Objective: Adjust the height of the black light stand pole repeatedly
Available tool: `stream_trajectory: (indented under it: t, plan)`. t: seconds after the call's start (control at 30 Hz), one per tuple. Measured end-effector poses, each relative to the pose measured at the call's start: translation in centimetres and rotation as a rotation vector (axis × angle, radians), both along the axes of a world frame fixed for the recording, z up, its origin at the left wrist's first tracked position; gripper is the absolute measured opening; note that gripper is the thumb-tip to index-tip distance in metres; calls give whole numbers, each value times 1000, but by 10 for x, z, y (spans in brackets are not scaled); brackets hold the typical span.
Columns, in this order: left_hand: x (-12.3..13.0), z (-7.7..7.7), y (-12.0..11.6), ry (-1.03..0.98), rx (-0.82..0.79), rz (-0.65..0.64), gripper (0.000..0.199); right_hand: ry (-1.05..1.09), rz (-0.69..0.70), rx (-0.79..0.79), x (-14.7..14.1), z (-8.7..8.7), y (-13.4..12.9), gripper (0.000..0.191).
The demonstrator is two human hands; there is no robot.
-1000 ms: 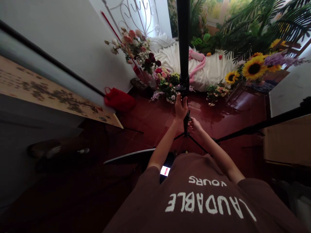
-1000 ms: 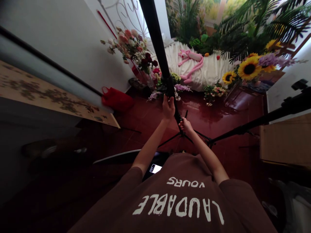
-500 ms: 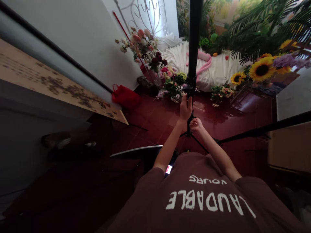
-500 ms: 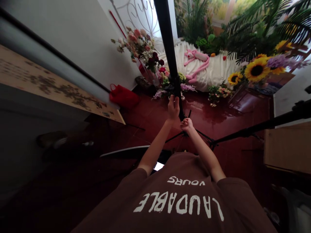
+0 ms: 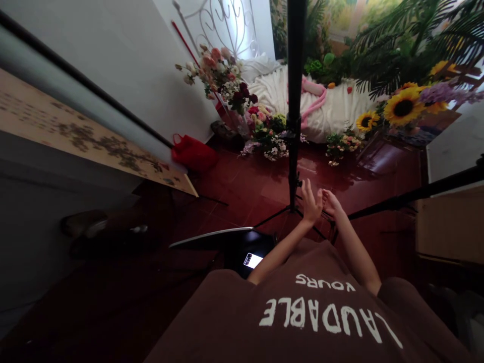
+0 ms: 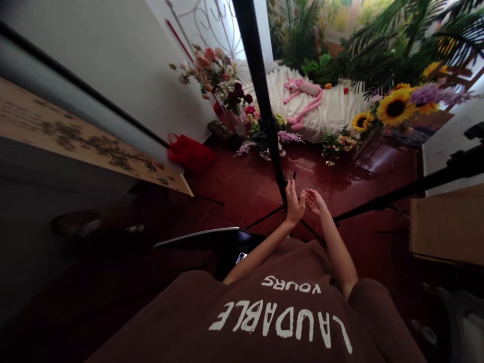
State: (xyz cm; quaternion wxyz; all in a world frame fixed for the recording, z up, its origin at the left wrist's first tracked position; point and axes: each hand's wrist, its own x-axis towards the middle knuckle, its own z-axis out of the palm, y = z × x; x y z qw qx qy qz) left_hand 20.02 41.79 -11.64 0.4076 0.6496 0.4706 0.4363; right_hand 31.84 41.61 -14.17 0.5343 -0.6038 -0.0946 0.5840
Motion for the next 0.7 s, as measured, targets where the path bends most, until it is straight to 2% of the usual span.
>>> stream_trajectory:
  t: [0.07,0.17,0.3,0.4,0.53,0.63,0.7]
  plan:
    - [11,-6,-16,57,-1,-171,68,-80,-43,-19,30,4,-24,13]
    - [30,-6,-30,114,36,-398,65,-156,-77,-56,78,17,-70,11]
    - [71,7,-27,64,143,-578,61,-294,65,-130,141,50,-141,28]
    - [113,20,-20,-24,220,-728,58,-407,138,-183,184,77,-183,33]
    - [173,31,-22,-145,201,-907,54,-476,68,-241,227,101,-202,34]
    - [210,32,-38,-174,153,-980,50,-410,26,-235,243,104,-199,36]
    - [226,30,-50,-163,103,-967,46,-441,4,-176,246,101,-196,30]
